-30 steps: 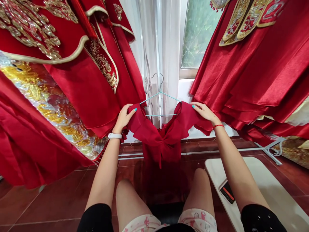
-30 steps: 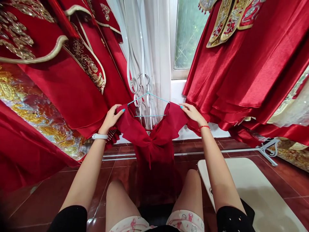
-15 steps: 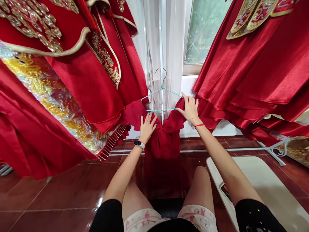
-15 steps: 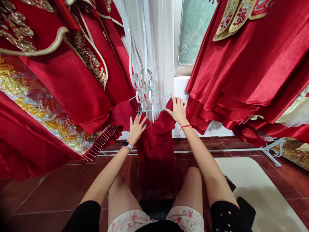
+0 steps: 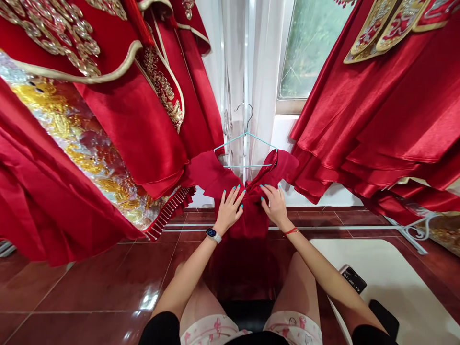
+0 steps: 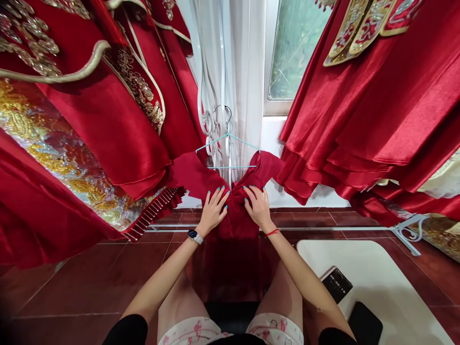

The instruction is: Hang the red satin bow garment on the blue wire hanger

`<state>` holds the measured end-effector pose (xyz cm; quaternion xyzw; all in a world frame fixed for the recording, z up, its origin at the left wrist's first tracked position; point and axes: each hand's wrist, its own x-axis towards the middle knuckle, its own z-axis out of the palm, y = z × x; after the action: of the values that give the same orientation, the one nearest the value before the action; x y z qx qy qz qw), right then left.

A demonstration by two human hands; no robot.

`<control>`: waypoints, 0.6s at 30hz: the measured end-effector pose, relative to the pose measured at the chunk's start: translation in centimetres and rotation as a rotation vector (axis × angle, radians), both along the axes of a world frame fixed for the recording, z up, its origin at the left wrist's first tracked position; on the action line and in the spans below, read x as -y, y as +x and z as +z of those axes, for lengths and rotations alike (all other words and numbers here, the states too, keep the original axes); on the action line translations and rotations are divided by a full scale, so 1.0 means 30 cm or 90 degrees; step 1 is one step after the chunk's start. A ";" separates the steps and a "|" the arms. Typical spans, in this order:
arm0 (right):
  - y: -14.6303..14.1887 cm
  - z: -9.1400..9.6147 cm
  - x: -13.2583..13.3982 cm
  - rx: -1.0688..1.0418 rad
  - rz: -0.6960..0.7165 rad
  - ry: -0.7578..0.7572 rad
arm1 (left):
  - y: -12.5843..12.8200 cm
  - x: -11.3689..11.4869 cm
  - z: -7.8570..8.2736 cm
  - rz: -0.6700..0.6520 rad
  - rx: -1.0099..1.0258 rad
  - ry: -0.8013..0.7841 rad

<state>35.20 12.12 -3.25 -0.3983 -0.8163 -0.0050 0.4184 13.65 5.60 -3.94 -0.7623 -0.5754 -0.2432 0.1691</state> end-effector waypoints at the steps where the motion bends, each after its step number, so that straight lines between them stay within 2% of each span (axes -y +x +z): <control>1: 0.010 0.043 -0.014 -0.080 -0.040 0.013 | 0.009 0.016 0.026 0.007 0.029 0.024; 3: 0.027 0.137 -0.047 -0.215 -0.139 0.034 | 0.026 0.043 0.090 0.067 0.118 0.088; 5: 0.025 0.232 -0.090 -0.257 -0.223 0.023 | 0.036 0.039 0.182 0.179 0.225 0.158; 8: -0.024 0.347 -0.172 -0.185 -0.289 -0.082 | 0.029 -0.038 0.349 0.329 0.311 0.195; 11: -0.081 0.407 -0.240 -0.112 -0.337 -0.167 | -0.002 -0.134 0.467 0.434 0.334 0.130; 14: -0.077 0.430 -0.275 -0.054 -0.311 -0.210 | -0.047 -0.163 0.505 0.449 0.320 0.063; 18: 0.012 0.458 -0.309 0.064 -0.226 -0.223 | -0.099 -0.133 0.517 0.430 0.265 0.044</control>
<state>35.54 21.39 10.49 -0.6012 -0.7418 0.0432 0.2942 10.68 9.58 11.56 -0.4586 -0.8073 -0.3422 0.1447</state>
